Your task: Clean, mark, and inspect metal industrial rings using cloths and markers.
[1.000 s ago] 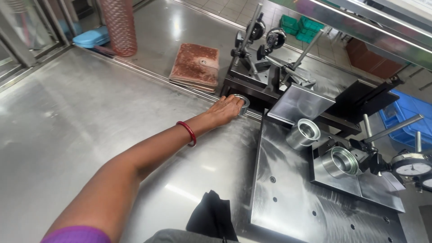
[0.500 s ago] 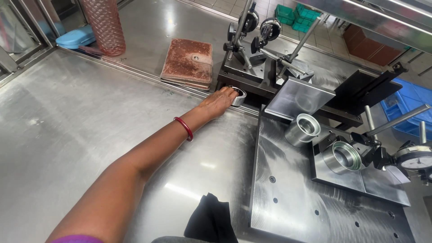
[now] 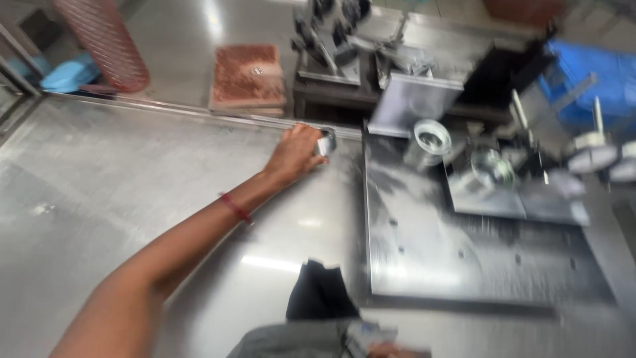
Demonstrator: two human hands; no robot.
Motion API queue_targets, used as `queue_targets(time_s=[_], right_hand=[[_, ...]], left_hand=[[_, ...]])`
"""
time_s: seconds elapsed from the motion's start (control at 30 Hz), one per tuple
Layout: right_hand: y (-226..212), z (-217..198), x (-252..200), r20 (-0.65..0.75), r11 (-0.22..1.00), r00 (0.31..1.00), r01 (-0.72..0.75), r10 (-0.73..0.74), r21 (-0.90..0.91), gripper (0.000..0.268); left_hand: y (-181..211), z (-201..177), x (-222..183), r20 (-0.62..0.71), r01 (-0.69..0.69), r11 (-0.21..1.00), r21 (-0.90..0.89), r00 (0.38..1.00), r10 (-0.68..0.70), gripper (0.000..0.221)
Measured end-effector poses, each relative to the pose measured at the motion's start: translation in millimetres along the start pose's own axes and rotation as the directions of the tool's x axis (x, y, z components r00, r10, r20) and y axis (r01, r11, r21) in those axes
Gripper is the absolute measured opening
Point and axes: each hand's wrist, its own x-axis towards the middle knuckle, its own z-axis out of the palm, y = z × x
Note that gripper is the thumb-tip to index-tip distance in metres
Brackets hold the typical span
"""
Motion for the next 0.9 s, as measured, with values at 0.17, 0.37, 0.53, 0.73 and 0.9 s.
queue_targets(time_s=[0.17, 0.37, 0.53, 0.73, 0.9], right_hand=[[-379, 209, -94, 0.101, 0.873, 0.995, -0.038, -0.013, 0.486, 0.044], [-418, 225, -89, -0.048, 0.933, 0.976, 0.218, -0.213, 0.286, 0.036], [-441, 185, -94, -0.254, 0.924, 0.949, 0.259, -0.189, 0.281, 0.045], [-455, 126, -124, -0.287, 0.957, 0.934, 0.260, -0.215, 0.128, 0.062], [-458, 156, -157, -0.218, 0.975, 0.953, 0.192, -0.212, -0.107, 0.067]], left_hand=[[49, -51, -104, 0.134, 0.123, 0.984, -0.128, 0.985, -0.105, 0.040], [69, -78, -193, 0.215, -0.054, 0.994, -0.096, 0.974, 0.073, 0.034], [120, -107, -219, 0.172, -0.110, 0.979, -0.170, 0.975, 0.140, 0.030], [206, -110, -267, 0.397, -0.099, 0.844, -0.528, 0.849, 0.348, 0.034], [207, -77, -302, 0.402, -0.287, 0.913, -0.291, 0.829, 0.388, 0.033]])
